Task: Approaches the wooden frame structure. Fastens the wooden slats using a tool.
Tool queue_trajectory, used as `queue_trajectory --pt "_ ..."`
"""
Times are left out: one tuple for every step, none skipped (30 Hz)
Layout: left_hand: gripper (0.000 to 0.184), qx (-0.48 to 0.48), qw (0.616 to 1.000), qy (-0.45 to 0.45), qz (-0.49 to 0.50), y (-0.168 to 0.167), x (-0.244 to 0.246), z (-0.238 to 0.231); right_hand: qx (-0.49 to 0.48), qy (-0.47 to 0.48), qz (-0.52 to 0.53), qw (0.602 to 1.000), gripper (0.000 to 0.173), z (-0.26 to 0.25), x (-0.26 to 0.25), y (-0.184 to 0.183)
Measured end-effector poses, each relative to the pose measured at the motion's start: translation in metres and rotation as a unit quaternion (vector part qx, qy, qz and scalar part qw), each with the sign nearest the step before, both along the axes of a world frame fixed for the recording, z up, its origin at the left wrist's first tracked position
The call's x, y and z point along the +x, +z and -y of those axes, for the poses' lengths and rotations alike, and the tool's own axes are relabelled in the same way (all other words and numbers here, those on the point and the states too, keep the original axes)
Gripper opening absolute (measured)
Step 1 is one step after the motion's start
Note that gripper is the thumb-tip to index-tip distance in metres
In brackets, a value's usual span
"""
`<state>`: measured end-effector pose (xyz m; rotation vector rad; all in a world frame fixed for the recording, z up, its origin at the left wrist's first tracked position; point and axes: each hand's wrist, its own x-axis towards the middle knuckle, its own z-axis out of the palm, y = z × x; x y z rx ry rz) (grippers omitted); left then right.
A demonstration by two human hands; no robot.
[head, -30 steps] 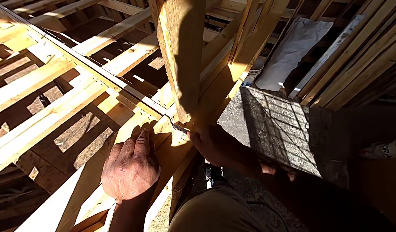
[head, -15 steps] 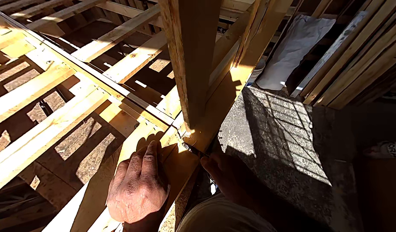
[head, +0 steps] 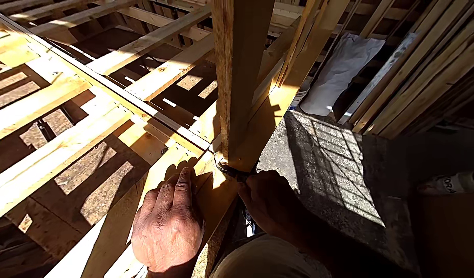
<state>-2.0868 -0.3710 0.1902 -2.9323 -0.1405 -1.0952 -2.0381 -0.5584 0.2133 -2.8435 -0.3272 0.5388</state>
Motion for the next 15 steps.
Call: queue_trajectory --pt "0.030 -0.003 1.000 0.002 0.001 0.000 0.000 0.001 -0.003 0.003 0.011 1.000 0.054 -0.001 0.001 -0.004" --pt "0.029 -0.006 1.000 0.003 0.002 0.000 0.000 0.001 -0.005 0.003 0.016 1.000 0.054 -0.002 0.001 -0.006" --pt "0.030 -0.007 1.000 0.005 0.002 0.000 0.000 0.001 -0.008 0.003 0.022 1.000 0.054 -0.003 0.001 -0.008" --pt "0.030 -0.007 1.000 0.004 0.004 0.000 -0.001 0.001 -0.009 0.002 0.027 1.000 0.054 -0.004 0.000 -0.009" --pt "0.029 -0.006 1.000 0.003 0.006 0.001 -0.001 0.001 -0.005 -0.002 0.026 1.000 0.053 -0.005 -0.001 -0.009" --pt "0.030 -0.006 1.000 0.001 0.007 0.001 -0.001 0.001 0.003 -0.004 0.020 1.000 0.052 -0.005 -0.003 -0.009" --pt "0.030 -0.006 1.000 0.000 0.007 0.001 -0.001 0.001 0.019 -0.004 0.012 1.000 0.052 -0.004 -0.004 -0.011" --pt "0.030 -0.003 1.000 0.001 0.004 0.001 -0.002 0.001 0.050 -0.005 0.007 0.999 0.051 -0.002 -0.004 -0.014" --pt "0.030 0.000 1.000 0.001 0.000 0.001 -0.002 0.000 0.092 -0.003 0.013 0.996 0.051 0.004 -0.001 -0.019" --pt "0.031 -0.001 1.000 0.000 -0.005 0.002 -0.002 -0.001 0.142 -0.001 0.016 0.990 0.049 0.010 0.004 -0.022" --pt "0.032 -0.002 1.000 0.000 -0.007 0.002 -0.002 -0.002 0.195 0.001 0.010 0.981 0.047 0.018 0.009 -0.026" --pt "0.032 -0.003 1.000 -0.001 -0.009 0.001 -0.004 -0.003 0.247 -0.001 -0.017 0.969 0.047 0.025 0.013 -0.029" --pt "0.032 -0.003 1.000 -0.002 -0.010 0.001 -0.005 -0.003 0.304 -0.013 -0.072 0.950 0.048 0.032 0.014 -0.032" --pt "0.032 -0.002 1.000 -0.005 -0.006 0.001 -0.006 -0.004 0.383 -0.038 -0.150 0.911 0.049 0.041 0.011 -0.039" --pt "0.032 -0.003 1.000 -0.008 -0.004 0.001 -0.007 -0.005 0.488 -0.063 -0.237 0.838 0.048 0.053 -0.003 -0.049"
